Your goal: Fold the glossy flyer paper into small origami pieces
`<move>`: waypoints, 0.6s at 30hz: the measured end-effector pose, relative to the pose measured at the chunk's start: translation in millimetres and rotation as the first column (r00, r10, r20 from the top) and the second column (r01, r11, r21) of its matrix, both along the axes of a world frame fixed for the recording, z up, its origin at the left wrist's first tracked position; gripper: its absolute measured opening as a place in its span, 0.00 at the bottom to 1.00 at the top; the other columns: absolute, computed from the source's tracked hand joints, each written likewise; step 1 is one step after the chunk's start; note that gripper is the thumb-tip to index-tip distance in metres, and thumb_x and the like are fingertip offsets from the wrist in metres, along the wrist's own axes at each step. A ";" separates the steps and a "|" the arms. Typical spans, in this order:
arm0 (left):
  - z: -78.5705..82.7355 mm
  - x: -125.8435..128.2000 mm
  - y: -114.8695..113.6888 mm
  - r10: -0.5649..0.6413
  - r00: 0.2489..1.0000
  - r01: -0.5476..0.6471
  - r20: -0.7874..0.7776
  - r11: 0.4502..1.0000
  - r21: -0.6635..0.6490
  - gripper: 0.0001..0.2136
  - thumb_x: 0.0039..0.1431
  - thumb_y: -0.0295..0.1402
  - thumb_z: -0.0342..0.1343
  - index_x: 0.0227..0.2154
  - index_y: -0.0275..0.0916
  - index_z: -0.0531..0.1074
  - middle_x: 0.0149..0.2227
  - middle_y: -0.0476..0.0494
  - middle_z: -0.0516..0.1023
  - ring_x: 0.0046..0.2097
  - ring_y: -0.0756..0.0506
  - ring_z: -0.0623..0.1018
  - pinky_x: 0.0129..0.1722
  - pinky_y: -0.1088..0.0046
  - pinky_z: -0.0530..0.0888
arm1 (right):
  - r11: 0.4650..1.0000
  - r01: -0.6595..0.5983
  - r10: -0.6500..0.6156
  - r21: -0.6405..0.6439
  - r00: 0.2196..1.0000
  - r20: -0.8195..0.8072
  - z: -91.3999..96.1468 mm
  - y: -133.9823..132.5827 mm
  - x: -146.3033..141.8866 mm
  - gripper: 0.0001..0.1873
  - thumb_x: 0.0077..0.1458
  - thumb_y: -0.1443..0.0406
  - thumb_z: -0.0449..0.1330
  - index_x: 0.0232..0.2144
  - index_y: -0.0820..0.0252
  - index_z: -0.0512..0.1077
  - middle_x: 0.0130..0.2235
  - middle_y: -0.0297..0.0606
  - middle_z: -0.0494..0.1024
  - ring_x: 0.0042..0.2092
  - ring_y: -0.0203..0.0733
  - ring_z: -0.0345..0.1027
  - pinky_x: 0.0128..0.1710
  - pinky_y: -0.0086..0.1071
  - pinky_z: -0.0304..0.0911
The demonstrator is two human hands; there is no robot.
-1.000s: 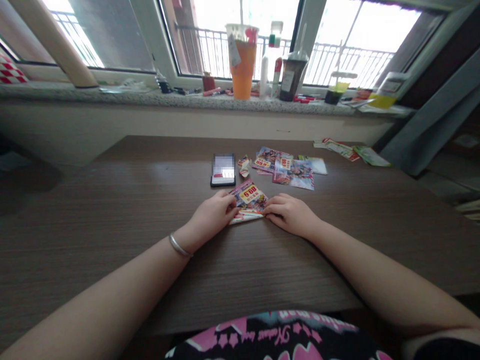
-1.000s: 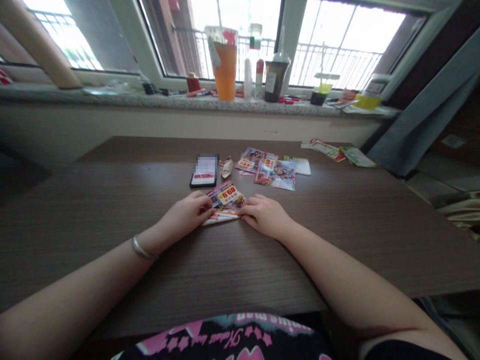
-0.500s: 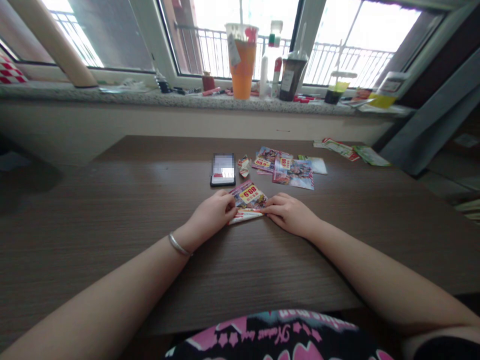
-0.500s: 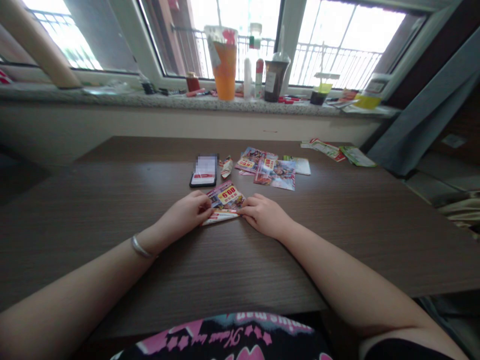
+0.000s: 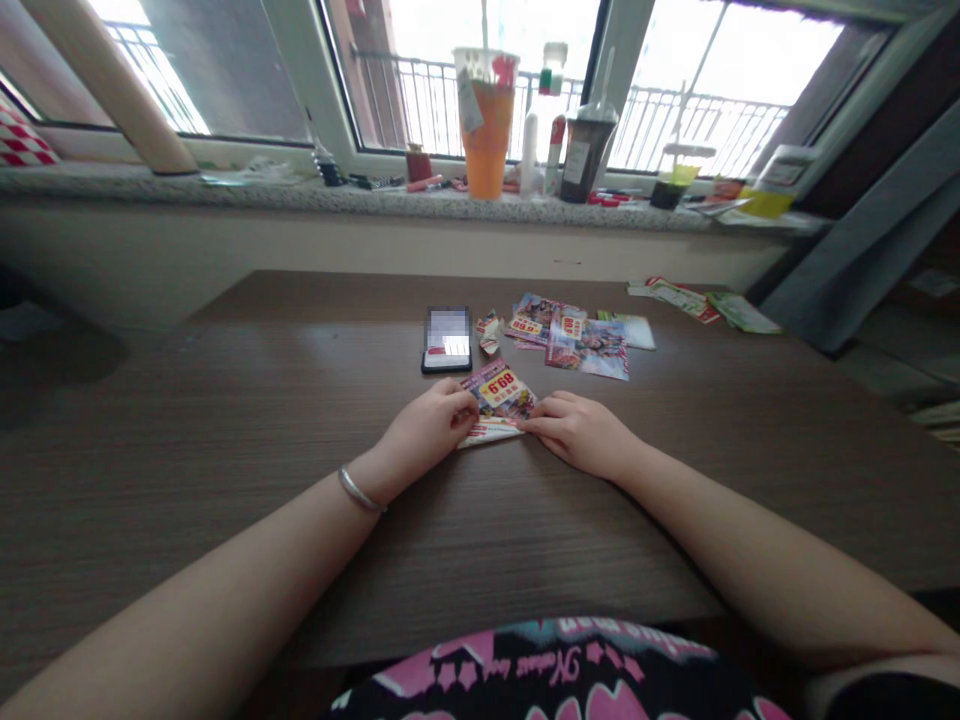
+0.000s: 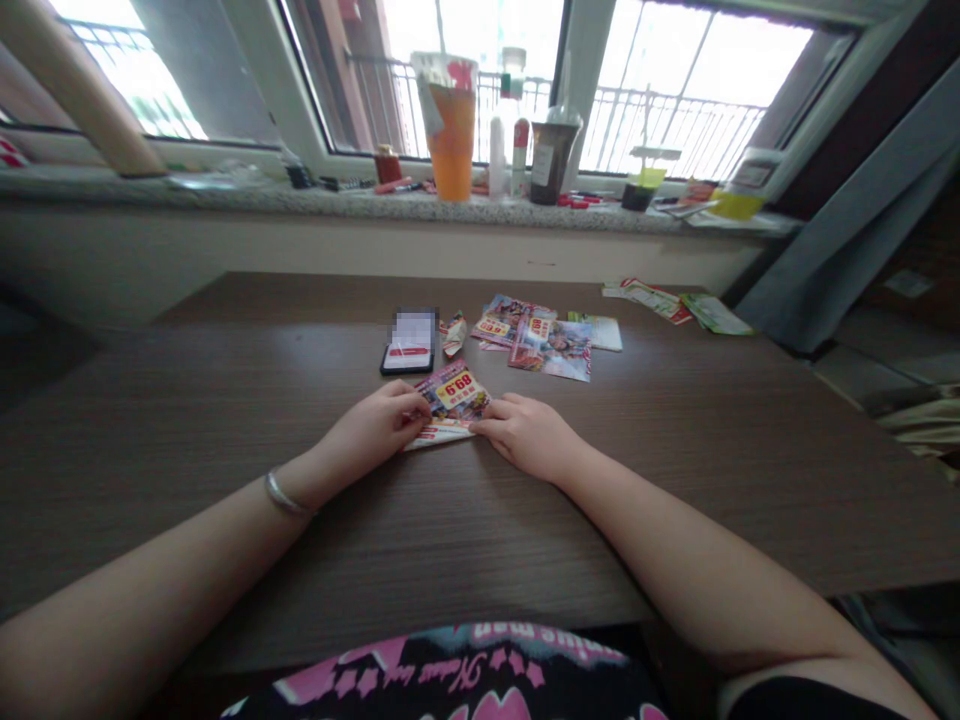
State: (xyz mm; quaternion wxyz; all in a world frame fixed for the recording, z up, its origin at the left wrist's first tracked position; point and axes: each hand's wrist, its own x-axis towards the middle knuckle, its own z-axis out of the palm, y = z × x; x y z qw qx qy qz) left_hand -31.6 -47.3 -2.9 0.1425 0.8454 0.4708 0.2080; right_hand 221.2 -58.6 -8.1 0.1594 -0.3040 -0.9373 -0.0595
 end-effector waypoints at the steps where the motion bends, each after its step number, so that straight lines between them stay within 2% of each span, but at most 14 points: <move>1: 0.0 0.0 -0.2 -0.025 1.000 0.025 -0.001 1.000 0.010 0.07 0.60 0.30 0.52 0.33 0.38 0.75 0.39 0.43 0.71 0.39 0.46 0.73 0.42 0.68 0.72 | 1.000 0.007 -0.007 0.006 1.000 0.002 -0.2 0.3 0.3 0.14 0.63 0.66 0.52 0.45 0.55 0.77 0.41 0.41 0.78 0.41 0.42 0.66 0.41 0.34 0.64; 7: 3.6 1.5 -8.3 -0.171 0.979 0.188 -0.112 0.969 0.162 0.12 0.65 0.34 0.48 0.41 0.39 0.77 0.43 0.40 0.71 0.45 0.44 0.72 0.49 0.64 0.71 | 0.994 0.108 -0.108 0.004 0.994 -0.007 0.2 3.4 2.1 0.14 0.63 0.66 0.52 0.43 0.54 0.78 0.41 0.41 0.78 0.42 0.42 0.67 0.42 0.35 0.64; 12: 4.7 0.9 -13.2 -0.177 0.951 0.237 -0.255 0.945 0.227 0.14 0.67 0.34 0.45 0.48 0.47 0.75 0.43 0.41 0.74 0.46 0.43 0.72 0.55 0.58 0.67 | 0.992 0.124 -0.124 0.006 0.992 0.011 1.2 3.6 1.4 0.14 0.63 0.66 0.52 0.42 0.55 0.78 0.40 0.40 0.78 0.41 0.42 0.67 0.41 0.34 0.64; 18: 7.5 1.9 -16.5 -0.156 0.928 0.246 -0.337 0.939 0.241 0.14 0.66 0.33 0.47 0.49 0.45 0.73 0.44 0.41 0.73 0.51 0.41 0.71 0.58 0.58 0.66 | 0.990 0.140 -0.140 0.017 0.990 0.011 0.4 5.0 2.2 0.14 0.63 0.66 0.53 0.44 0.54 0.78 0.40 0.41 0.78 0.41 0.42 0.68 0.42 0.35 0.64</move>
